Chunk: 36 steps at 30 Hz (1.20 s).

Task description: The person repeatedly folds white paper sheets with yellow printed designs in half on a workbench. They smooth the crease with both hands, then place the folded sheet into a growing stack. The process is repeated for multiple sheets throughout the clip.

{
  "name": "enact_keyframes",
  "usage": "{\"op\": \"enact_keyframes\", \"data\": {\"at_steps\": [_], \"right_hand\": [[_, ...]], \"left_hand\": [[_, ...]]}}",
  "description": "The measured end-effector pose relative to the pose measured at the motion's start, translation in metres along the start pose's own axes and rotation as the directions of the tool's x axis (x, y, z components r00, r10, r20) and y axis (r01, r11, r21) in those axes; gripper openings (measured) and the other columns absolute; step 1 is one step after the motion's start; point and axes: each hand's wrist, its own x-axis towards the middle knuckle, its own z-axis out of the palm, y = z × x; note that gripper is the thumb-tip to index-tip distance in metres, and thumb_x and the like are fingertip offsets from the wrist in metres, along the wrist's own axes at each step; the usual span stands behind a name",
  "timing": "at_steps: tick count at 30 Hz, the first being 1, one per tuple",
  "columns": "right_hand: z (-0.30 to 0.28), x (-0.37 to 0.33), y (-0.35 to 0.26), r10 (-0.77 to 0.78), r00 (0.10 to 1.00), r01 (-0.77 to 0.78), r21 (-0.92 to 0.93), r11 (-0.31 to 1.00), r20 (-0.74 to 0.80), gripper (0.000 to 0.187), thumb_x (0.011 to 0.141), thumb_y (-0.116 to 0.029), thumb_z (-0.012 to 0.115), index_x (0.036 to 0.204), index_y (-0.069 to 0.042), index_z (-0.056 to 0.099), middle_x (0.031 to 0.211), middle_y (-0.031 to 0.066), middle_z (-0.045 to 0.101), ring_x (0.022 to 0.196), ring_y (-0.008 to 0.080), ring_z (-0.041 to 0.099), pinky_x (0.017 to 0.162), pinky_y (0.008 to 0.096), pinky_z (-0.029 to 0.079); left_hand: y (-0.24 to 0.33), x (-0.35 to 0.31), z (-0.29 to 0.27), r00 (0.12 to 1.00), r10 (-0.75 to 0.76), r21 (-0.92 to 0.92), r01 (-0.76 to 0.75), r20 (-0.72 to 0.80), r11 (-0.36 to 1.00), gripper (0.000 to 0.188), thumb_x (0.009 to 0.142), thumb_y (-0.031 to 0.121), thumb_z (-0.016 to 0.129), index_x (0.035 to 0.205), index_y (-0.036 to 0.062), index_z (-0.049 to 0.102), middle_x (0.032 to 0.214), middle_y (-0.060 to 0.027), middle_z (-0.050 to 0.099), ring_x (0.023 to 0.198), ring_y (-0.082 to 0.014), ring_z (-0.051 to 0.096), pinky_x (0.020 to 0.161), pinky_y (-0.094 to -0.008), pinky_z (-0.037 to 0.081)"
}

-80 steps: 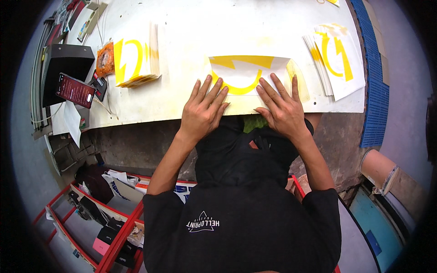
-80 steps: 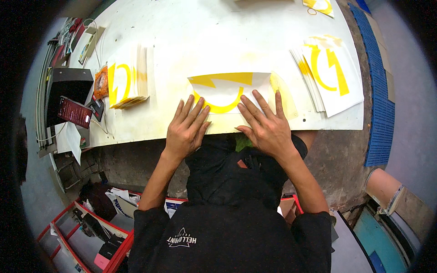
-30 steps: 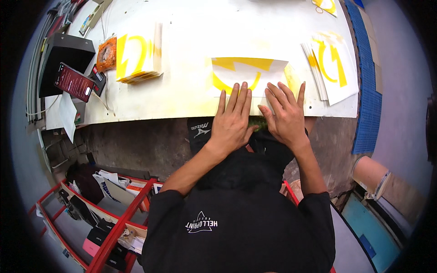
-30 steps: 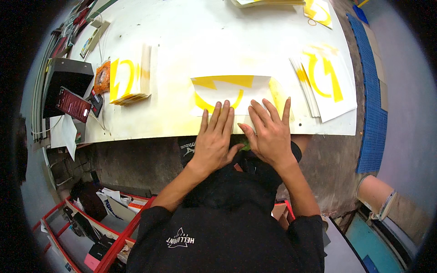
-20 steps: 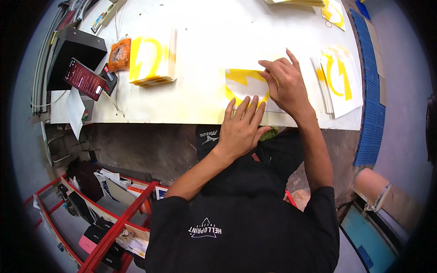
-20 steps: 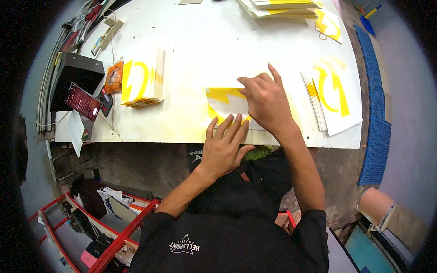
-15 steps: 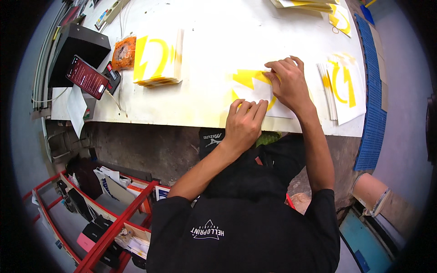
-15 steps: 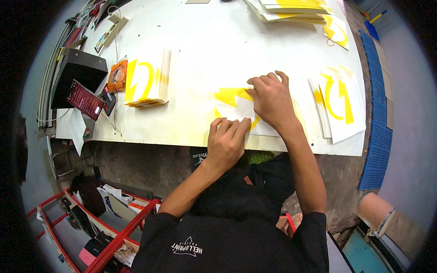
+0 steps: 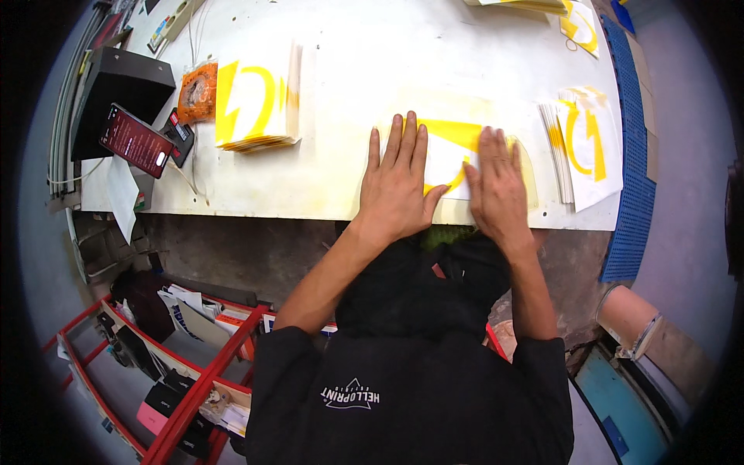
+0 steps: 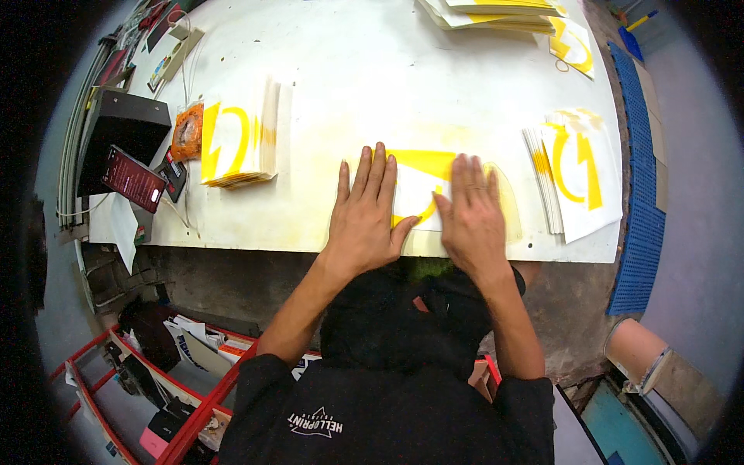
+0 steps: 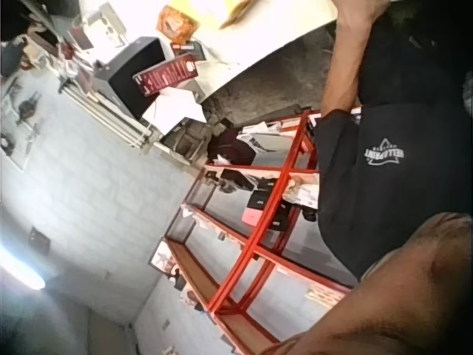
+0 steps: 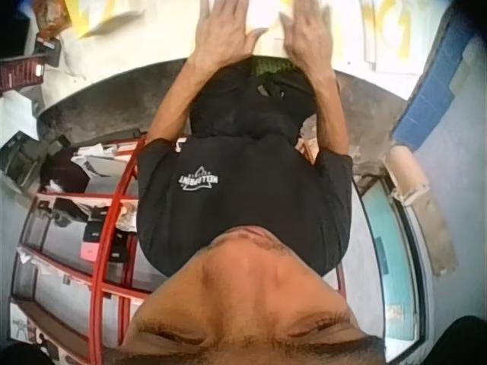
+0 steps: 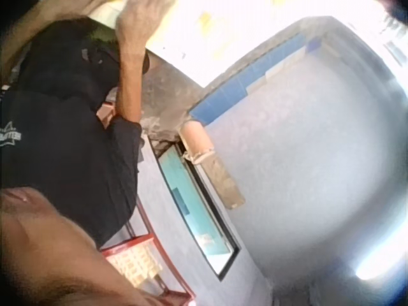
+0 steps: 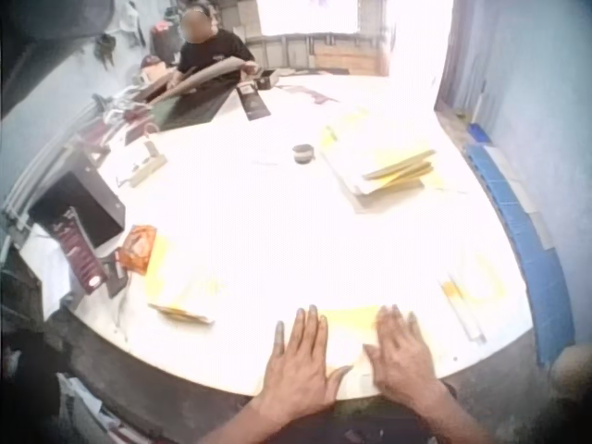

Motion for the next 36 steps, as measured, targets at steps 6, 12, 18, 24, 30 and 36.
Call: {"op": "enact_keyframes", "data": {"at_steps": [6,12,18,24,30,36], "right_hand": [[-0.036,-0.043,0.01,0.428,0.866,-0.461,-0.082,0.884,-0.257,0.048,0.093,-0.03,0.078,0.116,0.008,0.06,0.112,0.0238,0.062,0.108,0.0408,0.061,0.1,0.0525,0.045],[-0.024,-0.044,0.019,0.693,0.699,-0.547,0.491,0.678,-0.178,0.03,0.096,-0.014,0.074,0.113,0.005,0.059,0.096,0.015,0.063,0.088,0.0266,0.062,0.082,0.0398,0.051],[0.005,0.006,-0.041,0.04,0.94,0.07,0.307,0.949,-0.338,0.029,0.087,0.005,0.069,0.116,0.003,0.067,0.089,0.0181,0.066,0.08,0.0341,0.064,0.074,0.0438,0.05],[0.011,0.014,0.013,0.234,0.842,-0.189,0.142,0.972,-0.487,0.024,0.09,-0.002,0.066,0.113,0.005,0.069,0.076,0.0144,0.06,0.073,0.033,0.059,0.066,0.0447,0.044],[0.004,-0.051,-0.02,0.038,0.924,0.024,0.156,0.987,-0.381,0.02,0.09,0.001,0.068,0.109,0.007,0.069,0.076,0.0141,0.056,0.068,0.0302,0.055,0.065,0.0435,0.042],[-0.032,-0.041,0.021,0.377,0.825,-0.256,0.316,0.914,-0.421,0.022,0.094,0.002,0.062,0.115,0.003,0.068,0.088,0.0151,0.065,0.082,0.0335,0.062,0.078,0.0432,0.047]], "left_hand": [[0.007,-0.015,0.003,0.999,-0.046,0.115,0.046,-0.004,0.992,0.088,0.099,0.049,0.058,0.154,-0.0147,0.033,0.165,-0.0352,0.022,0.157,-0.0467,0.017,0.125,-0.0643,0.01],[0.004,-0.018,0.009,0.999,-0.043,0.106,0.043,-0.002,0.993,0.092,0.101,0.053,0.055,0.154,-0.0182,0.029,0.165,-0.0384,0.019,0.157,-0.0485,0.014,0.126,-0.0633,0.009],[0.005,-0.017,0.01,0.999,-0.032,0.162,0.031,0.001,0.986,0.094,0.101,0.053,0.054,0.152,-0.0213,0.027,0.164,-0.0402,0.019,0.157,-0.0488,0.015,0.127,-0.0612,0.01],[0.007,-0.02,0.009,0.999,-0.041,0.143,0.042,-0.011,0.989,0.094,0.102,0.053,0.053,0.152,-0.0218,0.026,0.163,-0.041,0.02,0.157,-0.0488,0.016,0.127,-0.0608,0.01],[0.004,-0.016,0.011,0.999,-0.024,0.108,0.029,-0.044,0.994,0.094,0.102,0.054,0.053,0.153,-0.0199,0.027,0.164,-0.0401,0.021,0.157,-0.0486,0.016,0.126,-0.0617,0.01],[0.028,-0.006,0.0,0.975,-0.196,0.226,0.215,-0.105,0.95,0.086,0.097,0.064,0.057,0.146,-0.0066,0.049,0.153,-0.0367,0.041,0.146,-0.0465,0.037,0.123,-0.0689,0.009]]}}
